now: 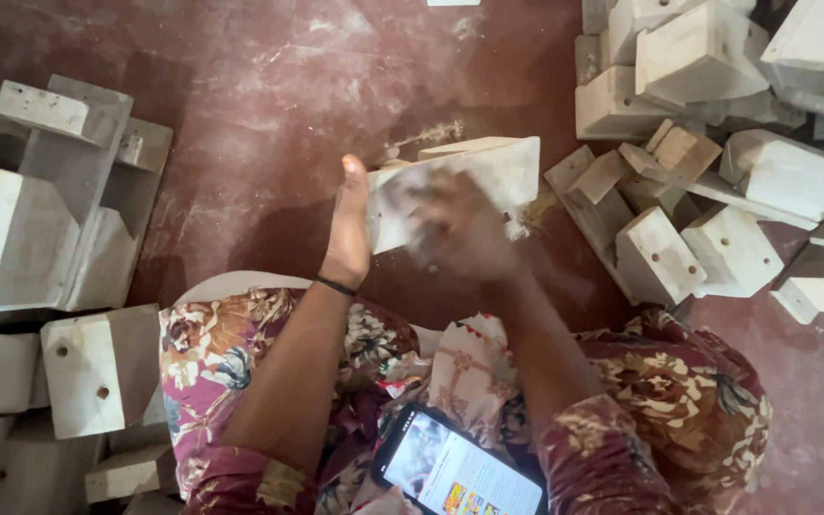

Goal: The person sits on the floor surrounded by piles of white plaster-like blocks and rubs a small abrasive pad over the surface of one block, turning it to work different faces. They continue rubbing the block's surfaces and then set it down with the other finished blocks.

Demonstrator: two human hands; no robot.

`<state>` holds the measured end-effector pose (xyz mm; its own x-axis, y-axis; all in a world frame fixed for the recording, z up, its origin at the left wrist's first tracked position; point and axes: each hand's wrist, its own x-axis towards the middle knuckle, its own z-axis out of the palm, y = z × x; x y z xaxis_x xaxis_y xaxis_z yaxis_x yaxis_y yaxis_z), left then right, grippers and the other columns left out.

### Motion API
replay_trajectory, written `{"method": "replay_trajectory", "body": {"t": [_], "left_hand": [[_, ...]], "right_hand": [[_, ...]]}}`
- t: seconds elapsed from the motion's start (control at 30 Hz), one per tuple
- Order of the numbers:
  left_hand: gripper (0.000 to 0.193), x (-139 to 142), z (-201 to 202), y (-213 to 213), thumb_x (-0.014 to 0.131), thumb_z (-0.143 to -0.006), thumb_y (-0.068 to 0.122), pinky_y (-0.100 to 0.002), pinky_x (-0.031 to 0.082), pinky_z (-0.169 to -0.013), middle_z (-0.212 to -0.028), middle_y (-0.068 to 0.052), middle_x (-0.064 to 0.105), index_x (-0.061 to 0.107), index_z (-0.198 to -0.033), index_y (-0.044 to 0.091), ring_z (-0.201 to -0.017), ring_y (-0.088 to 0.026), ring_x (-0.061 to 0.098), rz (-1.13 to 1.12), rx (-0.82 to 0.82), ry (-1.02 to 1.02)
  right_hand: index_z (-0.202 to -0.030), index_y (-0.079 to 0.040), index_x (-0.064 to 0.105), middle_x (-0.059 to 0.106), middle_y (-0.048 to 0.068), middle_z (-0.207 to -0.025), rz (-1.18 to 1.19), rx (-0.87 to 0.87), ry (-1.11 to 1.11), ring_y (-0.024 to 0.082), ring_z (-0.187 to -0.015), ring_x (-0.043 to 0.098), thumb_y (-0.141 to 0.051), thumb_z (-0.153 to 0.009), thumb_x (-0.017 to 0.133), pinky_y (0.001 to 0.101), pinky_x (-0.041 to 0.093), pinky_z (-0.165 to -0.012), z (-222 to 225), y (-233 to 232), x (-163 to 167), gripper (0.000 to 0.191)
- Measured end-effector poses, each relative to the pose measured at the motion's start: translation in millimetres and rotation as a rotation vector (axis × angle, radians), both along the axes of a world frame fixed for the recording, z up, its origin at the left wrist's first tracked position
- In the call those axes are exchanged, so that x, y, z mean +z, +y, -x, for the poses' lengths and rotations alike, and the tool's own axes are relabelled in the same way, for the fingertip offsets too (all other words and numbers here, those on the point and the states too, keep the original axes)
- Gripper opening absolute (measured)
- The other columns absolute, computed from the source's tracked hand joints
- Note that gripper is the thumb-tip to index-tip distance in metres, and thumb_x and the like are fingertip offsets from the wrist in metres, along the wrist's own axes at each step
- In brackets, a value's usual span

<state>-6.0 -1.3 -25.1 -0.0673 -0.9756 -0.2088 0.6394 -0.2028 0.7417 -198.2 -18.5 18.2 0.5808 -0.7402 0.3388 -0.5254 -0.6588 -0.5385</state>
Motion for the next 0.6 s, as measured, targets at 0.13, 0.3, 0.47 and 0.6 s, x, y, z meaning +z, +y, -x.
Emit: {"method": "replay_trajectory", "body": {"t": [0.13, 0.3, 0.47, 0.6], "left_hand": [[0.082, 4.2, 5.3, -3.7, 0.04, -0.097, 0.069, -0.034, 0.056, -0.096, -0.116, -0.009, 0.072, 0.062, -0.129, -0.003, -0.105, -0.017, 0.069, -0.07, 0.11, -0.123], [0.077, -6.6, 11.0, -4.7, 0.05, -0.099, 0.067, -0.033, 0.054, -0.093, -0.113, -0.009, 0.069, 0.063, -0.126, -0.004, -0.102, -0.016, 0.066, 0.032, 0.205, -0.262], [0.068, -18.0, 9.7, -5.7, 0.056, -0.101, 0.063, -0.029, 0.049, -0.081, -0.1, -0.002, 0.065, 0.068, -0.117, -0.002, -0.09, -0.01, 0.057, 0.031, 0.214, -0.286], [0.063, -17.2, 11.3, -7.2, 0.055, -0.105, 0.062, -0.028, 0.047, -0.073, -0.09, 0.003, 0.058, 0.063, -0.101, -0.001, -0.083, -0.007, 0.051, 0.0, 0.26, -0.444]], "right_hand": [[-0.136, -0.01, 0.067, 0.072, 0.012, -0.104, -0.299, -0.615, 0.071, 0.024, -0.091, 0.072, -0.015, -0.101, 0.059, 0.0359, 0.058, -0.081, 25.3, -31.0, -4.6, 0.036], [-0.135, -0.008, 0.066, 0.063, 0.019, -0.094, -0.801, -0.551, -0.536, 0.026, -0.079, 0.061, -0.019, -0.108, 0.049, 0.04, 0.053, -0.07, -4.5, -6.5, -16.3, 0.033], [-0.133, -0.007, 0.063, 0.067, 0.017, -0.103, 0.25, -0.128, 0.197, 0.036, -0.088, 0.065, -0.007, -0.083, 0.063, 0.046, 0.054, -0.078, -0.7, 5.0, -36.3, 0.049], [-0.14, -0.005, 0.063, 0.066, 0.021, -0.109, 0.295, -0.632, 0.103, 0.04, -0.093, 0.064, 0.0, -0.096, 0.057, 0.0508, 0.052, -0.08, 48.1, -33.5, -46.6, 0.044]]}}
